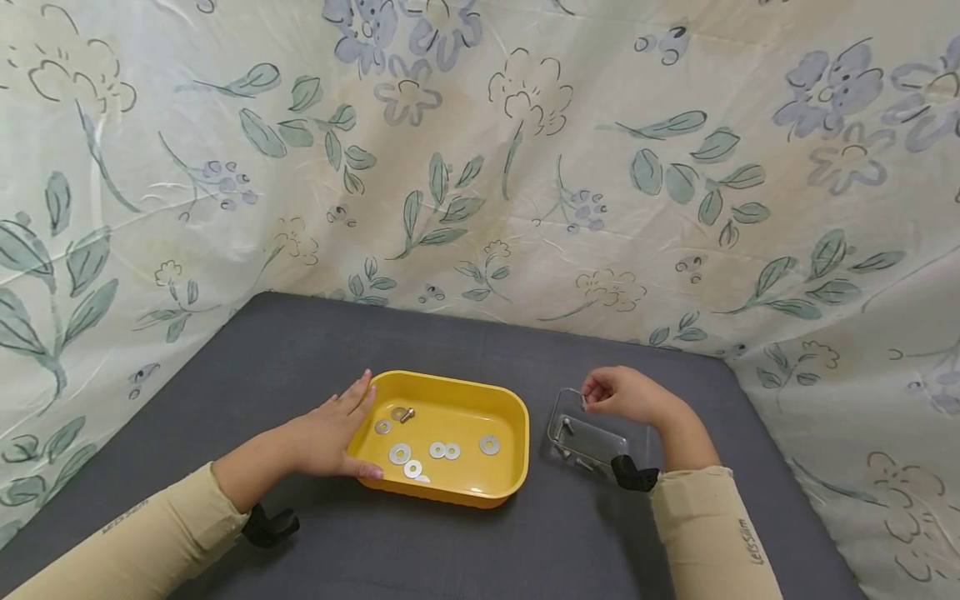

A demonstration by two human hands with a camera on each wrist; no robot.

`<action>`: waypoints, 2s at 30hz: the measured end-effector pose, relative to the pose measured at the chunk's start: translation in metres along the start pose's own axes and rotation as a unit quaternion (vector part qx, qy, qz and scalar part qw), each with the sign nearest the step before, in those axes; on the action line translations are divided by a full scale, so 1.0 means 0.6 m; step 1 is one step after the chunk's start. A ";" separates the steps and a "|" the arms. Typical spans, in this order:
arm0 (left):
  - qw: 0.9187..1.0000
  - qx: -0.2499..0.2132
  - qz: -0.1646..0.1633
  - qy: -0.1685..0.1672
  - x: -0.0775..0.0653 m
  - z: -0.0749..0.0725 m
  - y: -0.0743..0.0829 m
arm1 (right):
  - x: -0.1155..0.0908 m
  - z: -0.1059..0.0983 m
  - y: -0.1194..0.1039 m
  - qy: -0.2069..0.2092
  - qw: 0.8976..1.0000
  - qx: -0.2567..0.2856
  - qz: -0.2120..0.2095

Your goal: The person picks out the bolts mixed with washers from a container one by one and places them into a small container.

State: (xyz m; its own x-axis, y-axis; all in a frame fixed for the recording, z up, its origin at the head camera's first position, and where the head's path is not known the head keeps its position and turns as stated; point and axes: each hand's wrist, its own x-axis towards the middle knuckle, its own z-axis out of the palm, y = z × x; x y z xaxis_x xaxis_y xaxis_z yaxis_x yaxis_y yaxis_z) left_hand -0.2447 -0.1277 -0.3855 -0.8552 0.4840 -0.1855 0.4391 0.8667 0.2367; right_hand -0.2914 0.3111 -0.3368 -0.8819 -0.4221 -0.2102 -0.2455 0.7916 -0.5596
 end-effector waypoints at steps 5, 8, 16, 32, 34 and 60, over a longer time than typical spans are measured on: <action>1.000 -0.001 -0.001 -0.001 0.002 -0.001 -0.001 | -0.006 0.003 0.007 -0.014 1.000 0.016 0.015; 1.000 -0.001 -0.001 -0.003 0.002 -0.001 -0.002 | -0.009 0.004 0.010 -0.017 1.000 0.021 0.016; 1.000 -0.002 0.000 -0.006 0.002 -0.003 -0.001 | -0.014 0.006 0.021 -0.018 1.000 0.024 0.004; 1.000 0.000 -0.002 -0.005 0.002 -0.003 -0.001 | -0.017 0.002 0.026 -0.014 0.999 0.029 0.016; 1.000 0.000 -0.002 -0.005 0.001 -0.003 0.000 | -0.017 0.002 0.023 -0.015 0.999 0.032 0.014; 1.000 -0.001 0.004 0.001 -0.003 0.003 -0.005 | 0.026 -0.006 -0.062 -0.017 0.999 0.013 -0.041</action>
State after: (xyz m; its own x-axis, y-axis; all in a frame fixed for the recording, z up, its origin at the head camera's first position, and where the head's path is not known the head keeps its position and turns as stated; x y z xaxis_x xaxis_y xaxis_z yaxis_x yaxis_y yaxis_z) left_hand -0.2438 -0.1308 -0.3872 -0.8519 0.4909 -0.1824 0.4456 0.8625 0.2400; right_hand -0.2977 0.2767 -0.3162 -0.8444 -0.5010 -0.1897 -0.3057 0.7414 -0.5973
